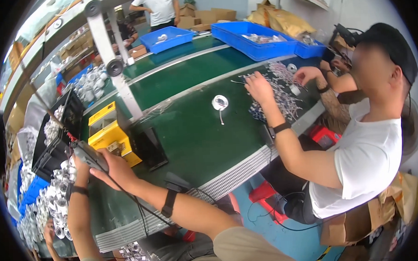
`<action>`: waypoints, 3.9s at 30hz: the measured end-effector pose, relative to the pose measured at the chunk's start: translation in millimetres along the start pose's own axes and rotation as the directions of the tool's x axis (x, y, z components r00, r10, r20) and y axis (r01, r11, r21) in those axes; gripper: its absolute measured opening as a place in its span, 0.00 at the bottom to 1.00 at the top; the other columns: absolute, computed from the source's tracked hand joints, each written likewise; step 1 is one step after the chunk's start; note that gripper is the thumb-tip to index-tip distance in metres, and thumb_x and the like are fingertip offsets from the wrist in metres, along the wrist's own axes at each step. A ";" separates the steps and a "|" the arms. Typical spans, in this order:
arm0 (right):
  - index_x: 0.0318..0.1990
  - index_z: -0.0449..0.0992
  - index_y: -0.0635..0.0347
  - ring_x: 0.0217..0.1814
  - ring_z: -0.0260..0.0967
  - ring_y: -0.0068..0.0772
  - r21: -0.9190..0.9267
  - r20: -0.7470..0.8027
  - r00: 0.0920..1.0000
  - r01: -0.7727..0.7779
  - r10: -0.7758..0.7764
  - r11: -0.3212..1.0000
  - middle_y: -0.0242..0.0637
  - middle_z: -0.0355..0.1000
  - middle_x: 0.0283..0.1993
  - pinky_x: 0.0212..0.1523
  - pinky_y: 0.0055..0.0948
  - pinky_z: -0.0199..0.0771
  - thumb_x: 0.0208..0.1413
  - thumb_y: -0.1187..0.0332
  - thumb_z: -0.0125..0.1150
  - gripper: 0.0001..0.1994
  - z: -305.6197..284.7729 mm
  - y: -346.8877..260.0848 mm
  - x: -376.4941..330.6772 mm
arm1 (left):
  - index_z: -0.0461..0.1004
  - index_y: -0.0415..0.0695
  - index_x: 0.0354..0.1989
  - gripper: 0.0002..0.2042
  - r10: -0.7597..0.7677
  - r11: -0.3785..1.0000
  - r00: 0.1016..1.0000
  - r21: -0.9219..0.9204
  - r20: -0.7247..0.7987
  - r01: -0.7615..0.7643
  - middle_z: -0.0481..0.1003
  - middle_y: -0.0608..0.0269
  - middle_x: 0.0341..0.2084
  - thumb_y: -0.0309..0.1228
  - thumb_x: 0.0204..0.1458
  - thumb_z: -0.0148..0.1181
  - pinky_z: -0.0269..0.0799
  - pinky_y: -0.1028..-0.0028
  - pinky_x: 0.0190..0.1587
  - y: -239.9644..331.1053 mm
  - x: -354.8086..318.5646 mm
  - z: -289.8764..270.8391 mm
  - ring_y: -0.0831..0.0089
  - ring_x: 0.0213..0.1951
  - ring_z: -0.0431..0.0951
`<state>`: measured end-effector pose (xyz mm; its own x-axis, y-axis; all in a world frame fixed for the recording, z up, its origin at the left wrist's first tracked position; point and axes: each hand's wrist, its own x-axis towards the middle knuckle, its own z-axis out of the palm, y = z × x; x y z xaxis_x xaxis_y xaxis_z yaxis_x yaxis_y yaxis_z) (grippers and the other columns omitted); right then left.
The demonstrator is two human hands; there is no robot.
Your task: The person assembles camera components by inserting a circuit board into a white plastic housing and securing it with an electric screwdriver. This process is repeated for several units, handling each housing and circuit board one at a time at the workstation.
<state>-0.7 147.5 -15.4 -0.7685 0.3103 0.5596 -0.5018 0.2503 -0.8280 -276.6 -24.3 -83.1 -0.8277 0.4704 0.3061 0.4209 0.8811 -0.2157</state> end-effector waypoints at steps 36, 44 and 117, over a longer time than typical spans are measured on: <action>0.56 0.71 0.55 0.61 0.64 0.52 -0.834 -0.415 0.906 -0.417 0.087 0.362 0.53 0.68 0.56 0.61 0.42 0.63 0.41 0.56 0.70 0.32 -357.4 62.9 15.1 | 0.77 0.37 0.29 0.05 0.167 0.691 0.975 -0.689 -0.144 -0.220 0.76 0.50 0.26 0.25 0.49 0.60 0.74 0.66 0.31 98.2 -192.9 -179.9 0.55 0.27 0.79; 0.53 0.72 0.55 0.49 0.72 0.52 -0.882 -0.127 0.986 -0.162 0.108 0.443 0.49 0.72 0.47 0.50 0.42 0.73 0.41 0.58 0.68 0.28 -277.2 12.3 -2.7 | 0.77 0.35 0.38 0.08 0.488 0.253 0.873 -0.957 0.003 -0.138 0.78 0.59 0.26 0.24 0.52 0.60 0.76 0.72 0.37 127.5 -186.8 -172.8 0.70 0.32 0.81; 0.60 0.52 0.61 0.17 0.60 0.27 0.165 -0.182 0.973 0.174 -0.143 0.971 0.37 0.62 0.22 0.18 0.27 0.64 0.64 0.67 0.43 0.19 0.7 -9.1 63.0 | 0.62 0.35 0.59 0.18 0.526 -0.363 0.719 -0.645 0.454 0.672 0.73 0.52 0.40 0.26 0.61 0.47 0.81 0.66 0.41 130.8 -176.2 -140.4 0.63 0.35 0.80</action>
<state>-44.8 164.1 27.3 -0.6032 0.4332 0.6696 -0.6864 0.1456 -0.7125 -23.6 15.1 -35.0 -0.5424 0.7793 -0.3139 -0.4697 0.0286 0.8824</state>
